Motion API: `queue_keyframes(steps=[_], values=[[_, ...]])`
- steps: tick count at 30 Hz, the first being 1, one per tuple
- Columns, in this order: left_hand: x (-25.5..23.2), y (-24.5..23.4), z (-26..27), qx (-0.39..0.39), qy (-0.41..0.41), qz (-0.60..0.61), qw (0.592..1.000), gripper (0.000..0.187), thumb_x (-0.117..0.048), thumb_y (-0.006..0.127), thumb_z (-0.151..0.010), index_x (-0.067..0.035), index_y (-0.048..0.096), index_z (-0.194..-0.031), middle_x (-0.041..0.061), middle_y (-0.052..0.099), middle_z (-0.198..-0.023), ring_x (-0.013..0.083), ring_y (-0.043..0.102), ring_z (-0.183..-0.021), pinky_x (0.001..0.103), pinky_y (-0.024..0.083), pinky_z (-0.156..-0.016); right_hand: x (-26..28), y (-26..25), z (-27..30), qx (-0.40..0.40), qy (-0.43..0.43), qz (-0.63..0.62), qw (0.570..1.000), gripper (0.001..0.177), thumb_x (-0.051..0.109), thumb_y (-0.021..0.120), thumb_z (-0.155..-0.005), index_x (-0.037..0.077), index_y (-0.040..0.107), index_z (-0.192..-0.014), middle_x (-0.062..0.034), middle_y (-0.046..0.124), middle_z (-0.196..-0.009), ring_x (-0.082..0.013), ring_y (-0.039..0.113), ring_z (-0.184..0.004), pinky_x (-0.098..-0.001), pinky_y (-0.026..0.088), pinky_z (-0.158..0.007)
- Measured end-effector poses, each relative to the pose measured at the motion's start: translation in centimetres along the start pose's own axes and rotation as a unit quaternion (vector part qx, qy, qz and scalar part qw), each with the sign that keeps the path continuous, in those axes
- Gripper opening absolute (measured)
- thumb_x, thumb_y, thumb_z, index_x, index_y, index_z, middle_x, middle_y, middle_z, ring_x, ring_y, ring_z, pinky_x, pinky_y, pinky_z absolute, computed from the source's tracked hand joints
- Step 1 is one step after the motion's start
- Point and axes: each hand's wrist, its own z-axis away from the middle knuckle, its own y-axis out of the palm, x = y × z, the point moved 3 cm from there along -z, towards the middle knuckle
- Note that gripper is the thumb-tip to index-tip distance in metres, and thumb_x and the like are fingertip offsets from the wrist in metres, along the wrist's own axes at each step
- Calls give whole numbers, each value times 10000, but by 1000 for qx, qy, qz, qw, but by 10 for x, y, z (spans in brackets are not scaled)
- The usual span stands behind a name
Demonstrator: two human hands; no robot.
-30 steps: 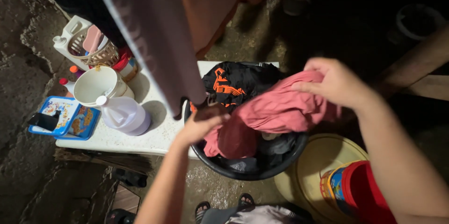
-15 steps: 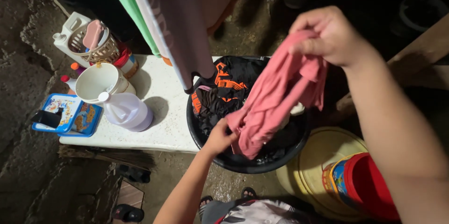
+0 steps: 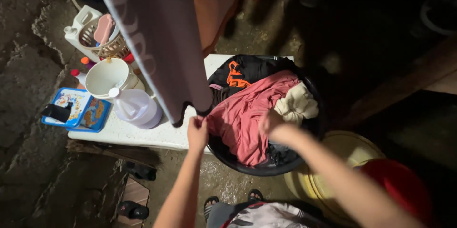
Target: Taking wet clothes from a basin and hanging them on a rack using hangers.
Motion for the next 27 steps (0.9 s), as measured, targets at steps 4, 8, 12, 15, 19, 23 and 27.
queue_keyframes(steps=[4, 8, 12, 15, 19, 23, 27], values=[[-86, -6, 52, -122, 91, -170, 974, 310, -175, 714, -813, -3, 627, -1056, 260, 676, -1008, 375, 637, -956, 454, 515, -856, 11, 67, 69, 118, 77, -116, 983, 258, 160, 760, -814, 80, 635, -1025, -93, 734, -810, -226, 723, -730, -365, 563, -659], [-119, 26, 91, 0, 199, -211, 957, 348, -155, 738, -752, -10, 654, -1058, 302, 625, -1110, 446, 594, -1050, 497, 476, -925, 30, 23, 52, -213, -101, -65, 970, 293, 128, 692, -839, 42, 604, -1104, -144, 682, -990, -308, 693, -871, -427, 570, -740], [-86, 88, 116, 225, 112, -148, 956, 301, -225, 774, -813, -52, 664, -1034, 173, 685, -983, 379, 654, -986, 459, 522, -882, 18, 4, -2, -262, -216, 223, 914, 337, 176, 737, -590, 213, 687, -922, -86, 759, -1006, -332, 705, -868, -521, 544, -802], [-100, 95, 120, 190, 123, -132, 965, 466, -267, 831, -749, -15, 637, -1090, 212, 651, -1025, 416, 624, -981, 476, 509, -846, -8, -5, -33, 58, 208, -88, 972, 218, 147, 531, -977, 143, 712, -1099, -136, 737, -991, -319, 725, -876, -431, 571, -788], [-109, 97, 112, 133, 94, -161, 973, 648, -338, 887, -679, -9, 618, -1168, 242, 604, -1100, 439, 599, -969, 500, 498, -811, -5, -55, -42, -123, 28, -211, 969, 174, 101, 595, -951, 63, 667, -1104, -135, 732, -996, -265, 691, -880, -376, 548, -777], [-57, 112, 93, 116, 68, -186, 973, 363, -356, 772, -857, -82, 674, -1074, 189, 629, -1085, 399, 621, -1008, 500, 505, -862, 28, -132, -50, -128, 74, -436, 888, 211, 87, 585, -930, 45, 669, -1118, -73, 701, -949, -185, 659, -785, -331, 548, -699], [-154, 82, 88, 93, 169, -42, 980, 311, -312, 739, -855, -39, 634, -961, 181, 616, -991, 382, 620, -942, 476, 510, -833, 51, -193, -47, -94, 7, -524, 846, 143, 142, 613, -1022, 29, 669, -1088, -22, 695, -959, -117, 651, -831, -286, 551, -745]])
